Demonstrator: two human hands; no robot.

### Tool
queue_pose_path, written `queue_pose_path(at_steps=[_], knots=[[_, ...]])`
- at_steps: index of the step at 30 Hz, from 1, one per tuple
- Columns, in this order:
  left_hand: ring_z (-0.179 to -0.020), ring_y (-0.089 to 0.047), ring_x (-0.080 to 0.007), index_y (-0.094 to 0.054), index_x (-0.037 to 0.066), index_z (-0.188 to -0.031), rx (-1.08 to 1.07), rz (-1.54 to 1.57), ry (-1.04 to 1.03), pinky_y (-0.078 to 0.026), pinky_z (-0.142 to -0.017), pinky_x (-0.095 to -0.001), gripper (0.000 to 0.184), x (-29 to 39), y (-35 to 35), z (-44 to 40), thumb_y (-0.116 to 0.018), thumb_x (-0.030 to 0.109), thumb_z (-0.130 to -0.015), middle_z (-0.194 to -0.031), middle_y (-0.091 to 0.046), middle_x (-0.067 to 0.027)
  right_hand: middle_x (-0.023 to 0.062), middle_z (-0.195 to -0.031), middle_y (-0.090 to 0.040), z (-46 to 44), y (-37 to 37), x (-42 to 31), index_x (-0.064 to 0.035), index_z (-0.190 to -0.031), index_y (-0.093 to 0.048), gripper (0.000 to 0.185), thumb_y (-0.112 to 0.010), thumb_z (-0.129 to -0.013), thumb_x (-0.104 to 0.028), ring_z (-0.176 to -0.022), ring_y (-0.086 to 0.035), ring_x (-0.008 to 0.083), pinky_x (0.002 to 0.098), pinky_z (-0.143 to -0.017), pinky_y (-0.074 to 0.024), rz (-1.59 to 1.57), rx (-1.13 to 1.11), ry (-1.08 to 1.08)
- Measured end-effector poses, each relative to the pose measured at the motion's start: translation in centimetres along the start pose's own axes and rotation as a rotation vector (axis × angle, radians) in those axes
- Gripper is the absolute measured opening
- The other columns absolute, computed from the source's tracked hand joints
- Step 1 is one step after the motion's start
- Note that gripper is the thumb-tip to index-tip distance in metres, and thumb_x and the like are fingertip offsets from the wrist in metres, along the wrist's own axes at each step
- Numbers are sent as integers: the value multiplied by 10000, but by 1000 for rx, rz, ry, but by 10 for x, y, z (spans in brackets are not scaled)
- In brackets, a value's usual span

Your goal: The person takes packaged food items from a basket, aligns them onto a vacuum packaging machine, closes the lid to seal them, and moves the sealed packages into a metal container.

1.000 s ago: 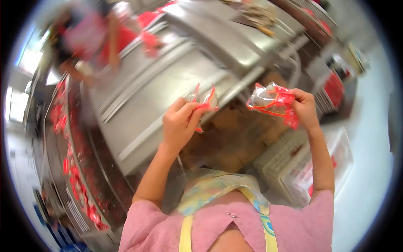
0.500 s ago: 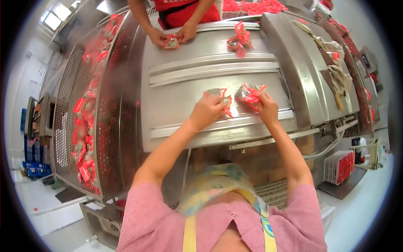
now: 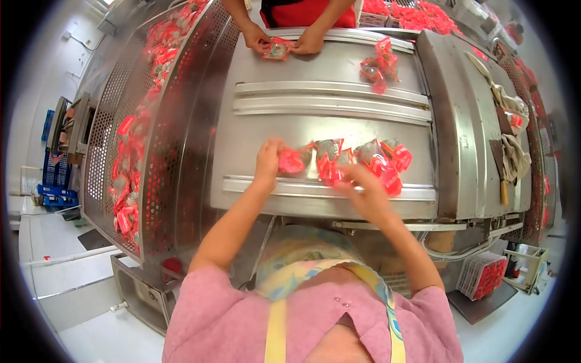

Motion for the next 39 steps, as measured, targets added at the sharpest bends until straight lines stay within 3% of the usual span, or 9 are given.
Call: queue_pose_path(at_steps=[7,10,11,14,19,23,26,30,39], knots=[[-733,-655,-175,-649,21,-884,-344,-851,60,-498,-640,-282,504,21,2,-24,-705,508,-766,-835,-669,-84,116,-866,-648,-9,-105,33,4,-1110,-576,283,-476,-967,-219,-664,-640,167,295,-557,-494,-424,-259,-656],[-522,-587,-206,-609,36,-547,-423,-1393,-315,-458,-528,-353,667,34,3,-13,-606,683,-710,-528,-592,-74,96,-820,-651,-12,-120,37,3,-1036,-583,341,-432,-988,-299,-610,-630,159,274,-480,-465,-554,-158,-762],[-546,-605,-241,-626,33,-579,-476,-1456,-300,-464,-530,-370,694,39,3,-7,-576,711,-715,-550,-601,-86,88,-805,-650,-14,-122,37,2,-1008,-585,374,-420,-994,-333,-593,-625,159,267,-454,-453,-554,-130,-760],[-729,-645,-241,-658,12,-831,-449,-1260,-33,-498,-665,-366,672,45,8,-7,-563,675,-774,-720,-661,-124,101,-783,-663,-24,-120,31,-12,-949,-592,489,-367,-990,-445,-588,-612,160,280,-475,-444,-604,-71,-906],[-601,-606,-164,-662,22,-877,-474,-794,190,-434,-488,-322,516,6,28,-33,-516,517,-893,-736,-677,-105,42,-555,-565,-43,-115,26,-111,-704,-531,663,-387,-845,-742,-383,-461,134,259,-354,-292,-555,102,-1084],[-527,-555,-80,-667,55,-941,-536,-553,476,-293,-360,-207,371,11,18,-23,-531,399,-928,-815,-690,-99,15,-527,-517,-49,-106,29,-82,-750,-548,671,-476,-801,-747,-370,-420,108,236,-352,-258,-667,208,-1075],[-537,-543,-44,-646,70,-1006,-683,-213,654,-225,-340,-136,339,1,16,-22,-534,383,-937,-903,-691,-99,-5,-526,-508,-52,-99,36,-86,-764,-561,612,-505,-826,-692,-382,-417,97,214,-364,-254,-807,246,-1057],[-557,-540,-20,-606,104,-942,-555,124,896,-246,-318,-110,186,-16,6,-23,-605,288,-922,-805,-646,-31,10,-662,-569,-52,-104,37,-78,-852,-582,244,-599,-901,-317,-459,-442,81,208,-403,-314,-676,205,-941],[-591,-552,-16,-595,84,-883,-529,42,634,-281,-336,-115,96,8,73,-29,-602,176,-910,-734,-614,-8,23,-749,-590,-59,-126,34,-27,-897,-582,109,-587,-896,-136,-571,-514,75,207,-444,-365,-813,-59,-1002]])
Point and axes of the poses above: each hand's wrist, its own z-axis away from the middle knuckle, its own y-axis out of the back of the hand, x = y × z, the point moved 1 cm from there along -z, towards the middle knuckle
